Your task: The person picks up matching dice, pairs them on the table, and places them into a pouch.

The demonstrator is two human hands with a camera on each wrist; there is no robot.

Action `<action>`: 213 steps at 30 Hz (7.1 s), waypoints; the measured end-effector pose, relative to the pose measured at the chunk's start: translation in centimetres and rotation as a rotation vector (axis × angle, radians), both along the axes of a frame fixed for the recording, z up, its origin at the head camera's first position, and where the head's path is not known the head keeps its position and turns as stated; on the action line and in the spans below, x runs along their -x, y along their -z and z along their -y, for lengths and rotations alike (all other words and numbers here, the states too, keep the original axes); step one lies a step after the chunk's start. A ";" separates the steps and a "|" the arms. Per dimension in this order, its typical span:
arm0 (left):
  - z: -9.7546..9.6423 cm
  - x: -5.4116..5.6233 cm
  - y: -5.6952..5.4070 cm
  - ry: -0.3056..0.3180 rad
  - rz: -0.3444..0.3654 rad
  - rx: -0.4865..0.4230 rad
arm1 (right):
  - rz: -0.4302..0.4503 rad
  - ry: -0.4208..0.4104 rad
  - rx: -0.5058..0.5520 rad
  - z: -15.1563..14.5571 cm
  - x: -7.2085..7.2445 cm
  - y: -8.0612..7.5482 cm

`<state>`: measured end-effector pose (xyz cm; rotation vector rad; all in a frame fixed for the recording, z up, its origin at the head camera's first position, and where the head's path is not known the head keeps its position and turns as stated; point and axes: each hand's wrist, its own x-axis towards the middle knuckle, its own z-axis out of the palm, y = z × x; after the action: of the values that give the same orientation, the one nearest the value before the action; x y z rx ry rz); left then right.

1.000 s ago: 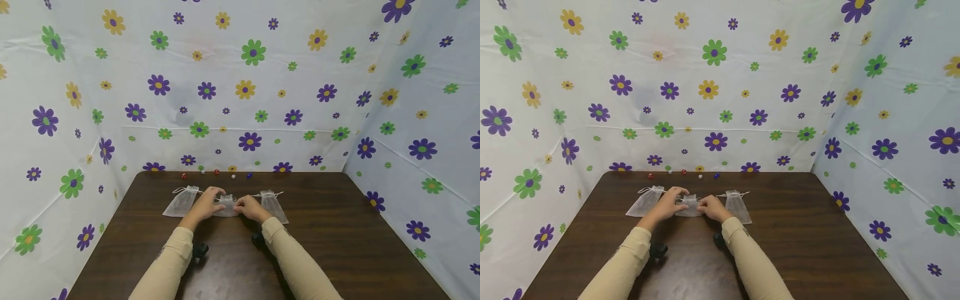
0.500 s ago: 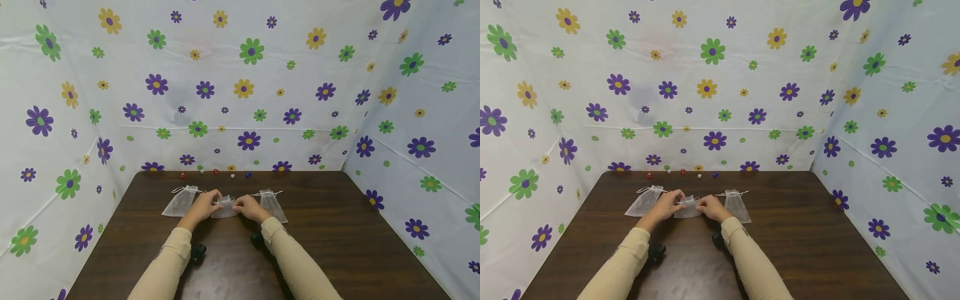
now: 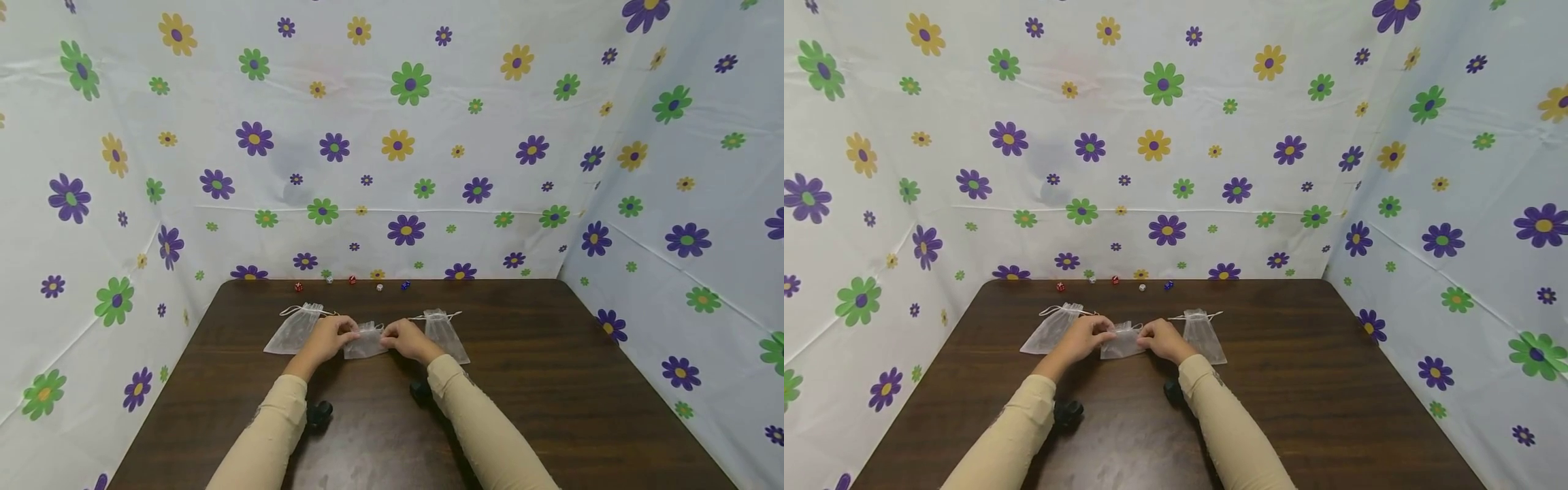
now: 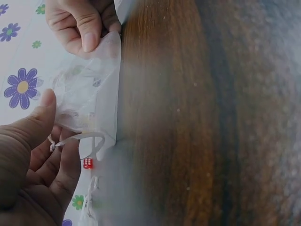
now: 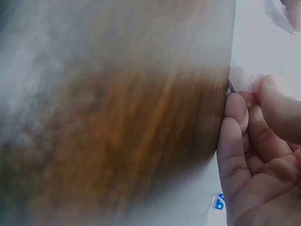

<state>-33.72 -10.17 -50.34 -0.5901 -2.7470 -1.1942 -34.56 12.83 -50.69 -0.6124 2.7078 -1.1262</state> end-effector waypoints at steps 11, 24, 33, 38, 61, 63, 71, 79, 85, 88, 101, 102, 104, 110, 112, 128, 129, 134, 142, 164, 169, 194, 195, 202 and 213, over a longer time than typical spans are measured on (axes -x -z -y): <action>0.2 0.3 0.1 0.016 0.016 0.000 | -0.012 -0.039 0.002 -0.1 0.1 0.0; -0.1 0.0 0.1 0.002 -0.076 0.041 | 0.011 -0.078 -0.017 -0.3 0.6 -0.2; 0.1 -0.6 0.2 0.017 -0.073 0.041 | 0.084 -0.205 -0.072 -1.0 1.1 -0.8; 0.2 -1.1 0.8 0.020 -0.064 0.049 | 0.126 -0.290 -0.096 -1.2 1.5 -1.1; -0.4 -1.0 1.1 0.080 -0.130 0.038 | -0.236 0.118 0.012 -2.3 7.4 -2.5; -0.4 -1.0 1.1 0.082 -0.136 0.039 | -0.250 0.146 0.038 -2.4 7.9 -2.4; -0.7 -0.9 0.5 0.098 -0.175 0.044 | -0.246 0.231 0.064 -3.5 10.2 -2.0; -0.2 -0.9 0.8 0.073 -0.162 0.049 | -0.265 0.242 0.006 -3.2 12.4 -0.4; 0.4 -0.9 1.1 0.086 -0.181 0.040 | -0.268 0.272 -0.028 -3.0 13.3 0.9; 0.5 -0.8 1.2 0.080 -0.169 0.047 | -0.277 0.277 -0.041 -2.8 13.8 1.1; 0.6 -0.9 1.3 0.074 -0.159 0.061 | -0.265 0.222 -0.078 -2.8 13.9 1.0; 0.6 -1.0 1.3 0.070 -0.150 0.060 | -0.265 0.216 -0.081 -2.9 14.0 1.1; 0.7 -1.0 1.4 0.062 -0.134 0.062 | -0.265 0.204 -0.084 -3.0 14.0 1.2; 0.8 -0.9 1.7 0.060 -0.135 0.063 | -0.259 0.189 -0.104 -3.0 14.0 1.4; 0.9 -0.9 1.7 0.059 -0.137 0.054 | -0.266 0.179 -0.111 -2.9 14.0 1.4; 0.7 -1.2 1.6 0.074 -0.133 0.028 | -0.323 0.092 -0.067 -2.7 11.5 0.2; 0.8 -1.1 1.6 0.072 -0.137 0.025 | -0.322 0.080 -0.057 -2.5 11.3 0.0; 1.1 -1.2 1.4 0.060 -0.150 0.038 | -0.297 0.034 -0.024 -1.4 9.9 -0.6; 0.9 -1.2 1.5 0.066 -0.175 0.043 | -0.222 -0.001 -0.036 0.1 7.8 -0.5; 0.3 -1.6 0.9 0.072 -0.146 0.067 | -0.156 -0.105 -0.135 2.0 6.4 1.0; 0.2 -1.6 1.1 0.084 -0.141 0.061 | -0.150 -0.084 -0.133 1.9 5.9 1.0; 0.0 -1.7 0.9 0.076 -0.125 0.055 | -0.100 -0.086 -0.121 2.0 5.6 0.5; 0.0 -1.7 0.9 0.080 -0.131 0.056 | -0.093 -0.089 -0.123 1.9 5.6 0.5; -0.2 -1.8 0.7 0.083 -0.130 0.049 | -0.104 -0.119 -0.144 1.6 5.7 0.3; -0.2 -1.9 0.7 0.090 -0.140 0.048 | -0.102 -0.133 -0.160 1.6 5.5 -0.1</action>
<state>-31.81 -9.94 -51.04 -0.7795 -2.6635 -1.0631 -40.06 11.23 -50.61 -0.8305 2.7584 -0.8595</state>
